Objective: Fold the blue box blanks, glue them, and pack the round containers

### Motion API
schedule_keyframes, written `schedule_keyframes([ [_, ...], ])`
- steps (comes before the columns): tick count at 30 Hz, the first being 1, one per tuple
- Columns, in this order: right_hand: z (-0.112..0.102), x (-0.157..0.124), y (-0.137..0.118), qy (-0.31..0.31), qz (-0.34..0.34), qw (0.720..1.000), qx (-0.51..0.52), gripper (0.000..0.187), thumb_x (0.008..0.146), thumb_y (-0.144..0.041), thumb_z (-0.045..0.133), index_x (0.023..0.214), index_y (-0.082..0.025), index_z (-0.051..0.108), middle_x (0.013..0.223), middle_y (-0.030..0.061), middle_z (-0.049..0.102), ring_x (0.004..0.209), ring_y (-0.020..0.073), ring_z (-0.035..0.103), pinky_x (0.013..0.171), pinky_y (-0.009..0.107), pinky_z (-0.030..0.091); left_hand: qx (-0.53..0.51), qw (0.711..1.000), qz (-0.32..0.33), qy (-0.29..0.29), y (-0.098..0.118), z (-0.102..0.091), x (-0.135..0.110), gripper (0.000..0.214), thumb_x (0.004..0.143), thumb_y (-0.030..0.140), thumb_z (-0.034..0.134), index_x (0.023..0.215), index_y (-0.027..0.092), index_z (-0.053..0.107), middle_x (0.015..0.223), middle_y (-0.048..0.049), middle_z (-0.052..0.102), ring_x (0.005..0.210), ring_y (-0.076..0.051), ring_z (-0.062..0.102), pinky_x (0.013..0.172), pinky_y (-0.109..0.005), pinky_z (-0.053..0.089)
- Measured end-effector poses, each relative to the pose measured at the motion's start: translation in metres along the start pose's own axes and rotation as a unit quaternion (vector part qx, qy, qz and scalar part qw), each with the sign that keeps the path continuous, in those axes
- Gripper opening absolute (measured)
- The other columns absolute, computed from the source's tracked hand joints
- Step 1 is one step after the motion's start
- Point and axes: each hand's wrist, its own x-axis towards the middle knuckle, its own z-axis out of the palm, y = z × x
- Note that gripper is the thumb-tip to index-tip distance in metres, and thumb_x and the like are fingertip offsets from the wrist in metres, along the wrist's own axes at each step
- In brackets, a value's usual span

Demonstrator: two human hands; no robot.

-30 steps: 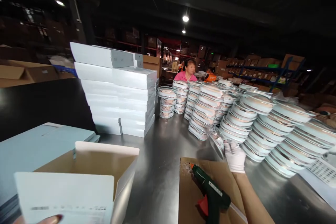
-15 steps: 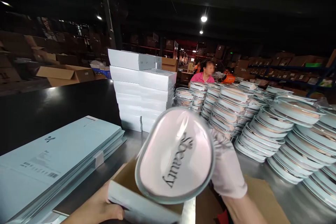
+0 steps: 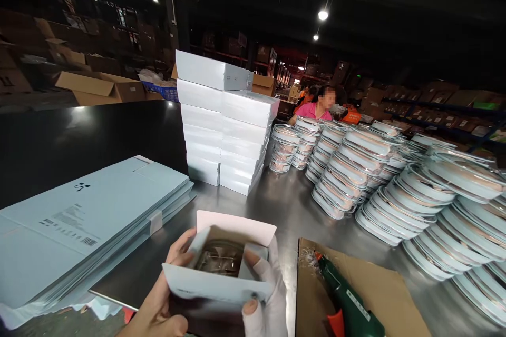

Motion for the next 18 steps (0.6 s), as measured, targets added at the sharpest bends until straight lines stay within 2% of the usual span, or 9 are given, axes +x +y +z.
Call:
schedule_keyframes([
  [3, 0.015, -0.004, 0.003, 0.037, 0.048, 0.998, -0.017, 0.056, 0.097, -0.067, 0.050, 0.141, -0.033, 0.062, 0.159, 0.0046, 0.051, 0.135, 0.0347, 0.060, 0.098, 0.041, 0.060, 0.033, 0.997, 0.008, 0.076, 0.012, 0.014, 0.004, 0.050, 0.099, 0.067, 0.047, 0.115, 0.024, 0.068, 0.159, -0.0111, 0.043, 0.148, -0.039, 0.039, 0.116, -0.046, 0.041],
  [6, 0.018, -0.010, 0.004, 0.090, 0.094, 0.987, -0.094, 0.066, 0.105, -0.054, 0.040, 0.165, -0.036, 0.016, 0.168, 0.0027, 0.038, 0.148, 0.0288, 0.047, 0.115, 0.045, 0.048, 0.027, 0.985, -0.013, 0.172, 0.024, 0.023, 0.010, 0.026, 0.103, 0.052, 0.049, 0.114, 0.028, 0.054, 0.144, -0.0116, 0.054, 0.138, -0.033, 0.052, 0.103, -0.042, 0.051],
  [7, 0.014, -0.013, 0.005, 0.093, 0.092, 0.982, -0.136, 0.067, 0.106, -0.051, 0.037, 0.165, -0.038, 0.008, 0.169, 0.0006, 0.034, 0.151, 0.0266, 0.041, 0.120, 0.046, 0.043, 0.032, 0.984, -0.024, 0.174, 0.028, 0.023, 0.012, 0.025, 0.103, 0.051, 0.050, 0.115, 0.029, 0.052, 0.143, -0.0116, 0.054, 0.137, -0.033, 0.053, 0.102, -0.042, 0.052],
  [9, -0.001, -0.016, 0.009, 0.069, 0.061, 0.967, -0.237, 0.068, 0.105, -0.049, 0.042, 0.165, -0.041, 0.012, 0.167, -0.0026, 0.039, 0.154, 0.0244, 0.036, 0.124, 0.046, 0.037, 0.073, 0.987, -0.077, 0.122, 0.032, 0.015, 0.015, 0.029, 0.102, 0.053, 0.048, 0.116, 0.029, 0.058, 0.146, -0.0116, 0.054, 0.141, -0.034, 0.051, 0.108, -0.047, 0.049],
  [11, -0.031, -0.017, 0.011, 0.040, 0.023, 0.946, -0.321, 0.067, 0.098, -0.048, 0.053, 0.161, -0.039, 0.031, 0.159, -0.0013, 0.051, 0.150, 0.0273, 0.043, 0.123, 0.046, 0.039, 0.139, 0.981, -0.133, 0.036, 0.031, -0.001, 0.017, 0.038, 0.102, 0.056, 0.042, 0.115, 0.031, 0.068, 0.147, -0.0085, 0.058, 0.146, -0.035, 0.046, 0.117, -0.053, 0.040],
  [13, -0.075, -0.017, 0.011, 0.054, 0.021, 0.924, -0.377, 0.064, 0.090, -0.050, 0.059, 0.149, -0.029, 0.052, 0.149, 0.0073, 0.062, 0.139, 0.0344, 0.057, 0.118, 0.051, 0.044, 0.177, 0.973, -0.138, -0.044, 0.026, -0.019, 0.017, 0.040, 0.099, 0.060, 0.046, 0.118, 0.035, 0.071, 0.142, -0.0053, 0.066, 0.149, -0.036, 0.044, 0.118, -0.053, 0.039],
  [14, -0.099, -0.017, 0.008, 0.078, 0.052, 0.905, -0.414, 0.061, 0.086, -0.051, 0.057, 0.140, -0.023, 0.060, 0.141, 0.0129, 0.067, 0.131, 0.0386, 0.063, 0.115, 0.057, 0.045, 0.188, 0.970, -0.132, -0.073, 0.021, -0.027, 0.017, 0.042, 0.095, 0.062, 0.051, 0.122, 0.036, 0.070, 0.141, -0.0049, 0.068, 0.150, -0.036, 0.042, 0.117, -0.053, 0.040],
  [16, -0.146, -0.021, 0.001, 0.129, 0.158, 0.831, -0.518, 0.050, 0.077, -0.053, 0.055, 0.108, -0.018, 0.073, 0.114, 0.0224, 0.077, 0.108, 0.0479, 0.072, 0.101, 0.067, 0.050, 0.203, 0.965, -0.129, -0.103, 0.012, -0.039, 0.015, 0.051, 0.088, 0.066, 0.061, 0.128, 0.036, 0.068, 0.142, -0.0063, 0.068, 0.154, -0.038, 0.035, 0.117, -0.054, 0.039],
  [18, -0.182, -0.028, -0.004, 0.149, 0.261, 0.772, -0.561, 0.027, 0.069, -0.051, 0.062, 0.071, -0.024, 0.067, 0.077, 0.0202, 0.076, 0.083, 0.0505, 0.074, 0.082, 0.068, 0.054, 0.209, 0.963, -0.135, -0.104, 0.005, -0.044, 0.012, 0.057, 0.083, 0.070, 0.066, 0.128, 0.035, 0.068, 0.141, -0.0080, 0.067, 0.155, -0.040, 0.032, 0.121, -0.060, 0.026],
])
